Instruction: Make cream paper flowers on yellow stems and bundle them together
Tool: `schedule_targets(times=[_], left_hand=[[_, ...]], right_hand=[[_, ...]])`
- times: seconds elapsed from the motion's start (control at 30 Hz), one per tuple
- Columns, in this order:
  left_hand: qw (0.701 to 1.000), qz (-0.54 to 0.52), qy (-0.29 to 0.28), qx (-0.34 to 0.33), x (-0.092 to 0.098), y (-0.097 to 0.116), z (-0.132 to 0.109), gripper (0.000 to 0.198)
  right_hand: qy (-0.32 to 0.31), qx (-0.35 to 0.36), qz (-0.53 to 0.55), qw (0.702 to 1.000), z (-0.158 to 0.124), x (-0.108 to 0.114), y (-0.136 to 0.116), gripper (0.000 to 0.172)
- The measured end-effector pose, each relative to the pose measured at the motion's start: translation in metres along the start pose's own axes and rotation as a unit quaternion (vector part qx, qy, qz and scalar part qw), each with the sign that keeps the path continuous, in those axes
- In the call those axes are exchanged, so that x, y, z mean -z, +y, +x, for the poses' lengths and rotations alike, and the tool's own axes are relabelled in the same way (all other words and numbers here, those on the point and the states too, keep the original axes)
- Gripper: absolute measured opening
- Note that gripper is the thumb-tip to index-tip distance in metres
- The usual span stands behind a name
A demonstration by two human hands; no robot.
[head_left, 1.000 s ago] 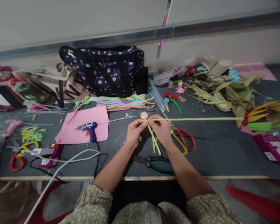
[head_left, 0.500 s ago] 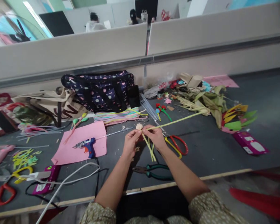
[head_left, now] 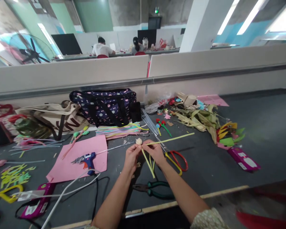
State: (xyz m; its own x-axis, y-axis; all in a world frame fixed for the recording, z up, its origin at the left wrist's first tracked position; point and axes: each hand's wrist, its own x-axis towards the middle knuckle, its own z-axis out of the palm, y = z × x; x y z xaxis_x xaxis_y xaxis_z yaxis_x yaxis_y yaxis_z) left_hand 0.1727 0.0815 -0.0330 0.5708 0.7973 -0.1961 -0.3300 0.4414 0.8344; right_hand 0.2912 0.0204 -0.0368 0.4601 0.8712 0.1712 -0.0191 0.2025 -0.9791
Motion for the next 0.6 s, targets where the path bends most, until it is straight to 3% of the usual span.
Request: schedule_targets(times=[0.13, 0.23, 0.37, 0.47, 0.6], left_hand=[[1.0, -0.024, 0.008, 0.01, 0.004, 0.003, 0.003, 0.024], [0.998, -0.059, 0.017, 0.014, 0.009, 0.006, 0.006, 0.026], [0.99, -0.131, 0.045, 0.021, 0.015, 0.013, 0.009, 0.028], [0.979, -0.193, 0.056, 0.024, 0.016, 0.02, 0.008, 0.027], [0.96, -0.278, 0.022, 0.03, 0.017, 0.03, 0.002, 0.023]], right_hand=[[-0.027, -0.006, -0.022, 0.999, 0.003, 0.002, 0.006, 0.02], [-0.056, -0.01, -0.06, 0.997, 0.005, 0.005, 0.008, 0.032], [-0.033, -0.033, -0.073, 0.996, 0.021, 0.009, 0.01, 0.041], [0.025, -0.028, -0.09, 0.995, 0.055, 0.013, 0.013, 0.036], [0.106, 0.019, -0.169, 0.98, 0.123, 0.012, 0.018, 0.057]])
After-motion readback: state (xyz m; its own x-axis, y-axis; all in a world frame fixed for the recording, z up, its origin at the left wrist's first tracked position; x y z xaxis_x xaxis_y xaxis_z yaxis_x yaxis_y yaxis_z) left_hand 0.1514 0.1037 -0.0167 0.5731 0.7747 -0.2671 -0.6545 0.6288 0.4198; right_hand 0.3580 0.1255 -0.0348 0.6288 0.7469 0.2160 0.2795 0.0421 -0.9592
